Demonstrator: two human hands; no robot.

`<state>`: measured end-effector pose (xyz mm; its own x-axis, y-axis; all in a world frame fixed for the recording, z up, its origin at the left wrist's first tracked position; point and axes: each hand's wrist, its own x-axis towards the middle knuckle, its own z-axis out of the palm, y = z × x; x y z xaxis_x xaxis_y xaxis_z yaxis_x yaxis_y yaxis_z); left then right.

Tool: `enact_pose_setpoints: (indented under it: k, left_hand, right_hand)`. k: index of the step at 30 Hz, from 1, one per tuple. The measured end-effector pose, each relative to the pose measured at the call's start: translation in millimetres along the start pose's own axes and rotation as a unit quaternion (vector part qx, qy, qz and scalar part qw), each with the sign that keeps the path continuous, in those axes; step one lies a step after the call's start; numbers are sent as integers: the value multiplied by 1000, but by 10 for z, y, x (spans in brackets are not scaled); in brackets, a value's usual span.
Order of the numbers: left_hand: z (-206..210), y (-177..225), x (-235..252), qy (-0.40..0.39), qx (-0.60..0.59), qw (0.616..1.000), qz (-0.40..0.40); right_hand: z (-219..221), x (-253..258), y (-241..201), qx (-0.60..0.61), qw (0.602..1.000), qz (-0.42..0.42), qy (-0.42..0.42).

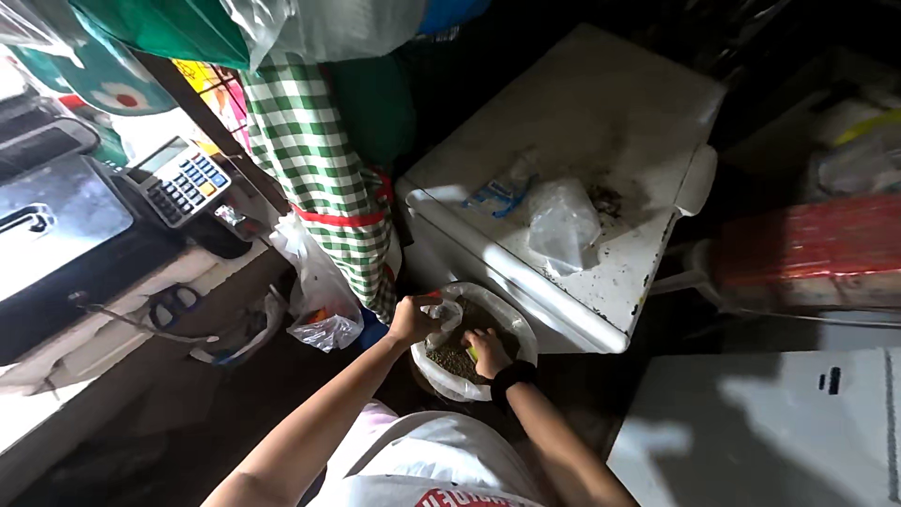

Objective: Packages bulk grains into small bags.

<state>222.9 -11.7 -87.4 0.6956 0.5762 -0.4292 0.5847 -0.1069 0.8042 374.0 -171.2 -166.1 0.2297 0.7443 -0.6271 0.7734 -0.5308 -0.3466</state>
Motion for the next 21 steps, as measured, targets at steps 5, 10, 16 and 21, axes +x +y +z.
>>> enact_pose_setpoints:
  k: [5, 10, 16, 21]
  left_hand:
    - [16, -14, -39, -4, -9, 1000, 5]
    - [85, -16, -48, -6, -24, 1000, 16]
    - [112, -18, -49, -8, -16, 1000, 22]
    - [166, 11, -98, -21, 16, 998, 62]
  right_hand:
    - [-228, -183, -7, -19, 986, 157, -60]
    - [4, -168, -176, 11, 985, 170, 13]
    - [33, -111, 317, 342, 933, 107, 12]
    - [-214, -520, 385, 556, 824, 91, 60]
